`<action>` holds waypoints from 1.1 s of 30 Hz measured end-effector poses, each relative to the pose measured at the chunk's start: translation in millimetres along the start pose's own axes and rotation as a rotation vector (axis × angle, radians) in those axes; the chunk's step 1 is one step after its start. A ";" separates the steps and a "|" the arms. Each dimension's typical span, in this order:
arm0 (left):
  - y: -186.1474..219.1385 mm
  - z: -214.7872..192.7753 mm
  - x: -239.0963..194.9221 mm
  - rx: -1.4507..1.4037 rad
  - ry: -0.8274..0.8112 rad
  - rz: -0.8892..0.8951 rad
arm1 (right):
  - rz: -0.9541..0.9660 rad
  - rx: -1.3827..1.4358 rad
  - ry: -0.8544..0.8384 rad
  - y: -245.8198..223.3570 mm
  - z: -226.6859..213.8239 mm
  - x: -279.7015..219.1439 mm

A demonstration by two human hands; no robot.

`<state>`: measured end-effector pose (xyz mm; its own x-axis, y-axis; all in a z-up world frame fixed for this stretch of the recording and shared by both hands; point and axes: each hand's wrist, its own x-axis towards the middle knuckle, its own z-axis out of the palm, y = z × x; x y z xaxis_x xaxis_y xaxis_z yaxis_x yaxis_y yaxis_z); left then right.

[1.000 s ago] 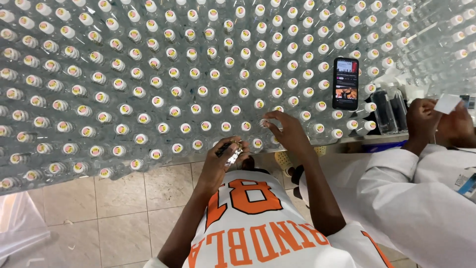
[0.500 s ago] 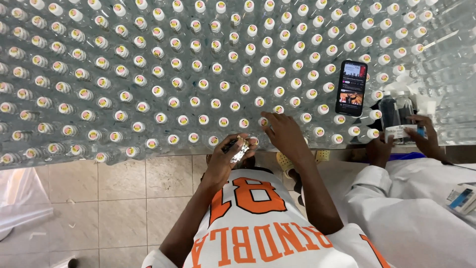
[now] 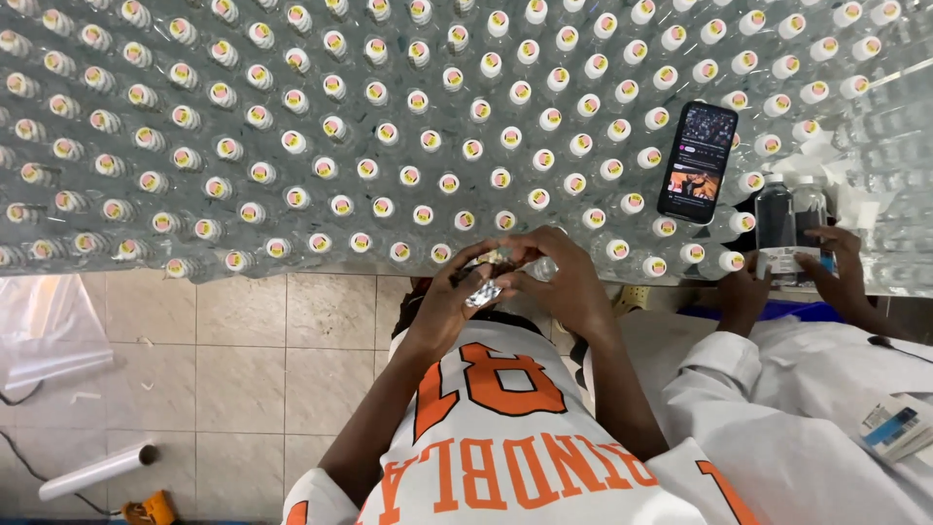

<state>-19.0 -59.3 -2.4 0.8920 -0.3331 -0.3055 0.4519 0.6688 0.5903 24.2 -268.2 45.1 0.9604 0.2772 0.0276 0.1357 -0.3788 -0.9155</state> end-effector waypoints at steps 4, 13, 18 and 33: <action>14.2 10.5 3.9 0.205 -0.068 -0.037 | 0.027 0.048 -0.032 12.1 0.1 -2.5; 60.9 22.3 18.8 0.507 -0.177 -0.208 | 0.362 0.169 0.076 -3.4 4.0 -6.3; 79.7 4.6 30.9 0.584 -0.226 -0.246 | 0.356 0.173 0.177 -22.1 14.9 7.6; 120.0 -26.4 28.8 0.477 0.018 -0.280 | 0.288 -0.174 0.485 17.1 20.6 64.7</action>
<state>60.7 28.9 39.9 0.7392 -0.4406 -0.5093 0.6285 0.1795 0.7568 83.7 -238.6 22.9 0.9605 -0.2781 0.0055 -0.1486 -0.5297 -0.8351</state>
